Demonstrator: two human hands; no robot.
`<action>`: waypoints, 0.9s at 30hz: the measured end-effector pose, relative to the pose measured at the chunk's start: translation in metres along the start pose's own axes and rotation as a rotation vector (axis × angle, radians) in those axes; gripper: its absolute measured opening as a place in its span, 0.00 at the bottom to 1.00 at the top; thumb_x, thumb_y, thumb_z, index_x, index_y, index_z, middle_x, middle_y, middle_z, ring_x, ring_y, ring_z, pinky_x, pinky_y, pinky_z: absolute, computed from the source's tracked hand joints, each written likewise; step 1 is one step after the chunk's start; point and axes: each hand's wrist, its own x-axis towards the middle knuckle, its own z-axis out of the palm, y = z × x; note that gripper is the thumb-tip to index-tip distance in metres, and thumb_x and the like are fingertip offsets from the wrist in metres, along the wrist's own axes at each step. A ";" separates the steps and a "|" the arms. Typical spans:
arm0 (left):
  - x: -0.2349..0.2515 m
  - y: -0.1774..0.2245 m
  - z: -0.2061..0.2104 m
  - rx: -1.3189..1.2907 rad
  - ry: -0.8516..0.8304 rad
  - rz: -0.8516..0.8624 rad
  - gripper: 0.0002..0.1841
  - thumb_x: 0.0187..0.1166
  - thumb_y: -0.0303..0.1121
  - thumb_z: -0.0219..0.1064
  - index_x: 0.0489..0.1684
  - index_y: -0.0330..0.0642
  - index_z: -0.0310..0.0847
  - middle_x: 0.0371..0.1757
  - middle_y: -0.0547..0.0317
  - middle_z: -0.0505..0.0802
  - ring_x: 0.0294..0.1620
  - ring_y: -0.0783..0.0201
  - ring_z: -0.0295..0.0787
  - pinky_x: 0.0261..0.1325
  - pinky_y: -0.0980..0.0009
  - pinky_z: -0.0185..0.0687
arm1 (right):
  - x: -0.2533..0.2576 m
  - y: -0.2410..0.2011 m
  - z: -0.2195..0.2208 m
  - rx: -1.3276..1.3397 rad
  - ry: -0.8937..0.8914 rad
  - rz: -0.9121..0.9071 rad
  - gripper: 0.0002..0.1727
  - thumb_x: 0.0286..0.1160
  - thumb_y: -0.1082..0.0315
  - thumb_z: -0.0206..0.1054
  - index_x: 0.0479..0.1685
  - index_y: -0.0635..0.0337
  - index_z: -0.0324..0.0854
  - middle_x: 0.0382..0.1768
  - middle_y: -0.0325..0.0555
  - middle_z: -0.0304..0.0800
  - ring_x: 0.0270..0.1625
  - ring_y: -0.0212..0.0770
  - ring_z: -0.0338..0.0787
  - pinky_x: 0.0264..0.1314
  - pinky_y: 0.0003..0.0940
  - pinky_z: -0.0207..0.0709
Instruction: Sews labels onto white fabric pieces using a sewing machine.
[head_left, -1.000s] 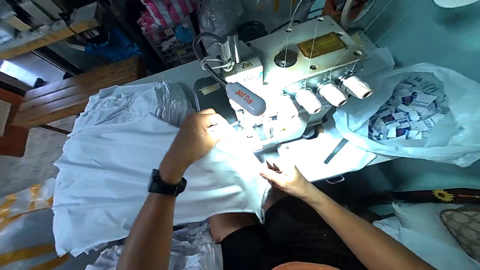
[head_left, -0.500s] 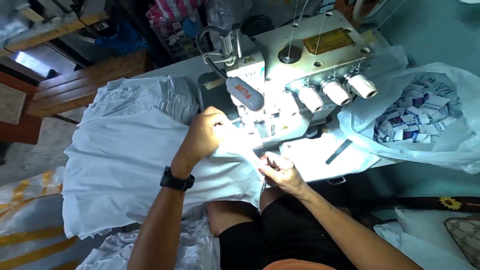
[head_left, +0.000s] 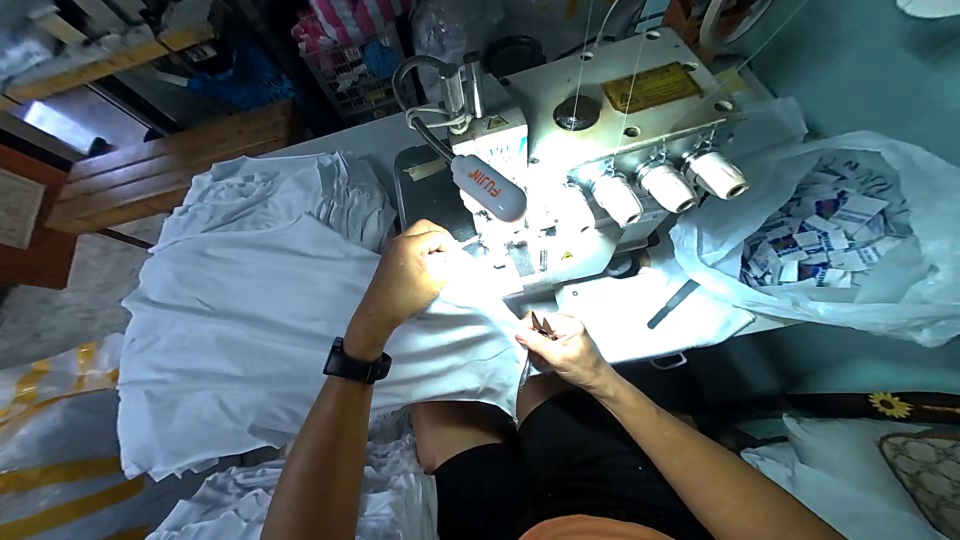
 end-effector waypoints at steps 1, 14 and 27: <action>0.003 -0.001 0.000 0.007 -0.004 -0.005 0.04 0.68 0.17 0.69 0.27 0.34 0.81 0.50 0.48 0.88 0.47 0.63 0.85 0.47 0.68 0.81 | 0.000 0.000 0.000 -0.003 0.000 -0.004 0.09 0.77 0.73 0.65 0.27 0.60 0.84 0.22 0.25 0.80 0.24 0.12 0.74 0.28 0.10 0.68; 0.052 -0.009 0.014 0.205 0.080 0.050 0.08 0.74 0.25 0.68 0.32 0.26 0.87 0.41 0.43 0.89 0.45 0.59 0.85 0.53 0.66 0.78 | -0.007 -0.033 0.010 -0.130 0.218 -0.154 0.09 0.67 0.76 0.70 0.21 0.61 0.82 0.28 0.32 0.82 0.32 0.16 0.78 0.35 0.09 0.72; 0.073 0.000 0.031 0.191 0.214 -0.249 0.06 0.65 0.31 0.76 0.33 0.38 0.90 0.51 0.51 0.89 0.60 0.57 0.82 0.68 0.46 0.63 | -0.005 -0.040 0.007 -0.168 0.154 -0.267 0.08 0.69 0.76 0.69 0.23 0.67 0.83 0.31 0.40 0.86 0.34 0.18 0.81 0.39 0.09 0.75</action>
